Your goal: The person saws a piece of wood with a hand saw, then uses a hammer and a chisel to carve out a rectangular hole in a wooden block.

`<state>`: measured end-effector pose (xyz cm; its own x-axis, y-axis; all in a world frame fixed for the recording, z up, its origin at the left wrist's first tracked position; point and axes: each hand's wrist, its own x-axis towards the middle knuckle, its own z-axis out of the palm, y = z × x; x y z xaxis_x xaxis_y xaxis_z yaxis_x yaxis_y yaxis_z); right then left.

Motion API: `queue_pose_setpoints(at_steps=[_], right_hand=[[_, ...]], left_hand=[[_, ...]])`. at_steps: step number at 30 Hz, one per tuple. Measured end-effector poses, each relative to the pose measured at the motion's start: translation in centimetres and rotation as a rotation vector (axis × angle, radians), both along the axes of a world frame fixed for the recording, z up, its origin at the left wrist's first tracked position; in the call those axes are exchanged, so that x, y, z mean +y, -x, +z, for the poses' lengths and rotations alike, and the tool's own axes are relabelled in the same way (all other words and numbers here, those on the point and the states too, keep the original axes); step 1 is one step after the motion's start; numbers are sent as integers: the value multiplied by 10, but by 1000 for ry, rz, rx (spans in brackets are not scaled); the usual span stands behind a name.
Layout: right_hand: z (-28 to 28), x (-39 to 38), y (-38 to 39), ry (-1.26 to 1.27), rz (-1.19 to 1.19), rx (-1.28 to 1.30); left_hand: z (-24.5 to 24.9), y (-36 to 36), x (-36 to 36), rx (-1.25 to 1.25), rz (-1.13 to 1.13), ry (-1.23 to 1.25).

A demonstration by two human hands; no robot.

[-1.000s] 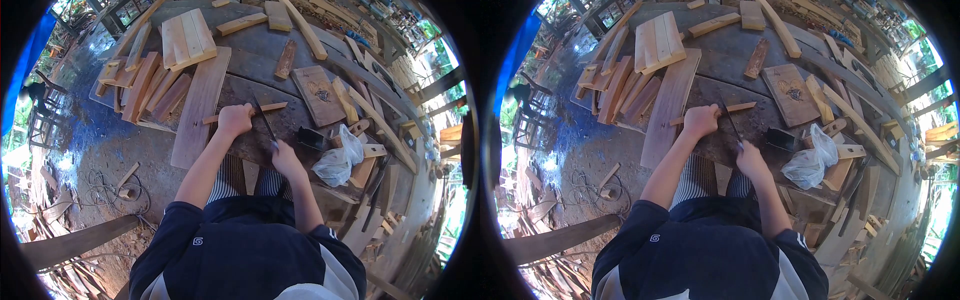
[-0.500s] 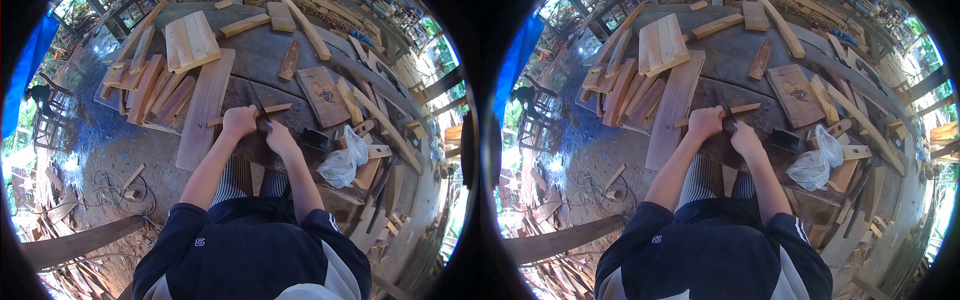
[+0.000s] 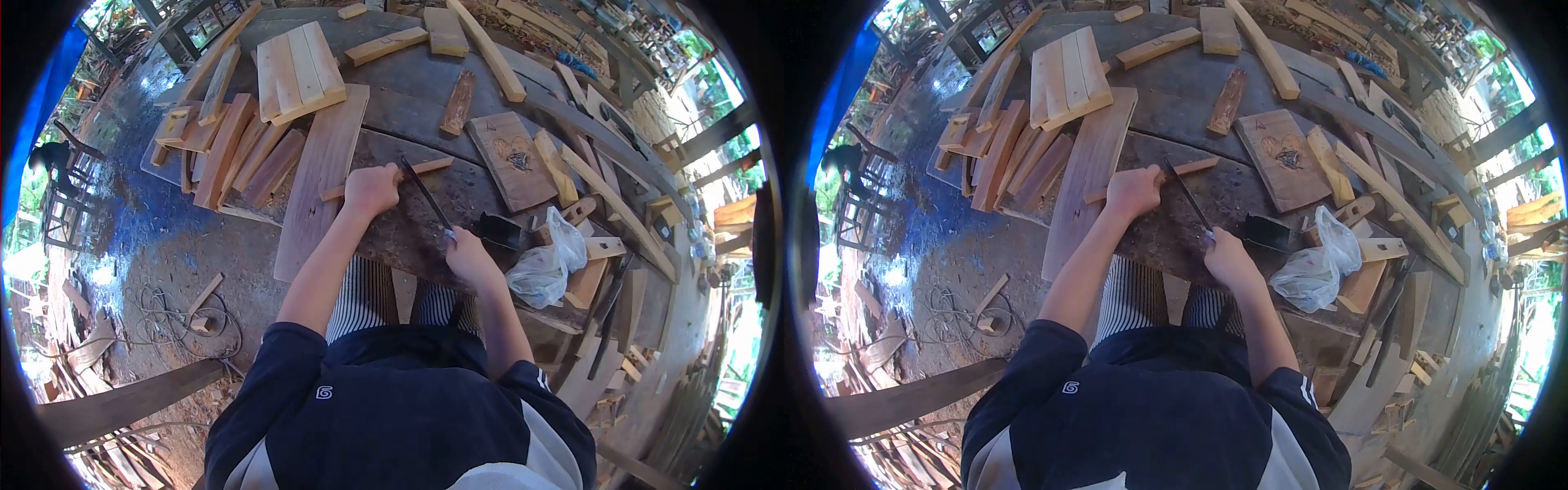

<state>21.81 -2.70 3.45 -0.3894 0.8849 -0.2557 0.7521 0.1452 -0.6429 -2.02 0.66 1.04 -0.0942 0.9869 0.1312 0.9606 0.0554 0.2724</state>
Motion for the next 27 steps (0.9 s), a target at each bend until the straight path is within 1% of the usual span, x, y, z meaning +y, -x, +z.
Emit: queue_pose_setpoints(at_steps=[3,7,9,11,14,19,22,24,27], right_hand=[[-3,4,2,-10,28,9],[-13,-25,-5,6,-6,68],[-14,-40,-10,0,-18,98],[-7,-53,-16,18,-69,116],[-9,-54,-20,16,-71,129],[-20,-7,14,-27,-27,103],[-21,13,35,-54,-20,67],[-19,13,36,-50,-22,39],[-22,-7,22,-29,-50,25]], left_hand=[[-1,-1,0,4,-4,35],[3,-8,-7,-10,-30,38],[5,-10,-7,17,-5,130],[4,-10,-8,11,-5,119],[9,-11,-9,8,-17,117],[7,-14,-9,27,-43,127],[1,-11,-9,1,-37,84],[1,-11,-9,-12,-50,76],[3,-13,-10,-5,-41,83]])
